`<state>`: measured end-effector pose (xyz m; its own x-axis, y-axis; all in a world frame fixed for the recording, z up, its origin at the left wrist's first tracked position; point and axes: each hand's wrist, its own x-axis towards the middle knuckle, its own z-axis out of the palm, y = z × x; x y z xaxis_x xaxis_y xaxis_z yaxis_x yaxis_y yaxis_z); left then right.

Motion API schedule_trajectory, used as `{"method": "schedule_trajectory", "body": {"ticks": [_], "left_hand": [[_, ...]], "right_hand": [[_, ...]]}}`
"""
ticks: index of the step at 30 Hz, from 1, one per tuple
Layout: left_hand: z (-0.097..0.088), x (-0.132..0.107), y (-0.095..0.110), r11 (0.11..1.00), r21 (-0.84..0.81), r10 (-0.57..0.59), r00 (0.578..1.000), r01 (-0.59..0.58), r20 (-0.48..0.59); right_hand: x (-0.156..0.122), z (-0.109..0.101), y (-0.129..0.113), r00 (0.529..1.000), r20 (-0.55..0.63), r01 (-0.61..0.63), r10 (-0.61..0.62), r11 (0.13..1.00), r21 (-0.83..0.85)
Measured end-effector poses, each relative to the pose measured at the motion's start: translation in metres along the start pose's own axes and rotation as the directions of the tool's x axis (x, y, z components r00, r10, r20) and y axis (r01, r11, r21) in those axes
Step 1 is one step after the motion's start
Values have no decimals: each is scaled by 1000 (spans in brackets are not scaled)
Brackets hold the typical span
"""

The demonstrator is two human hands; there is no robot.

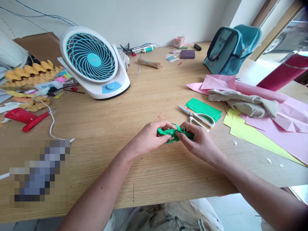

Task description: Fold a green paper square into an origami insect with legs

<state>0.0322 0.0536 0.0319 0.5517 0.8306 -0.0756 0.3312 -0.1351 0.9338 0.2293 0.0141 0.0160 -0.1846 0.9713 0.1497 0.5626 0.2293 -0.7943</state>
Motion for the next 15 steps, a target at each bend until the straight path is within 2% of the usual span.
{"method": "schedule_trajectory", "body": {"ticks": [4,6,11,13,15], "left_hand": [[-2,1,1,990,-144,-10,1000,6,-26],[-5,2,-1,988,-151,-30,999,24,-32],[-14,7,-19,994,80,-58,988,70,-145],[-16,9,-23,978,192,-51,986,81,-158],[-16,8,-19,946,319,18,974,57,-227]], "right_hand": [[0,-1,-1,1000,-2,14,-14,999,42],[0,-3,-2,1000,-1,31,-31,997,69],[-2,-6,-4,997,12,81,-83,990,117],[-3,-7,-2,983,-41,179,-177,982,63],[-4,-7,0,938,-133,314,-320,947,-64]]}}
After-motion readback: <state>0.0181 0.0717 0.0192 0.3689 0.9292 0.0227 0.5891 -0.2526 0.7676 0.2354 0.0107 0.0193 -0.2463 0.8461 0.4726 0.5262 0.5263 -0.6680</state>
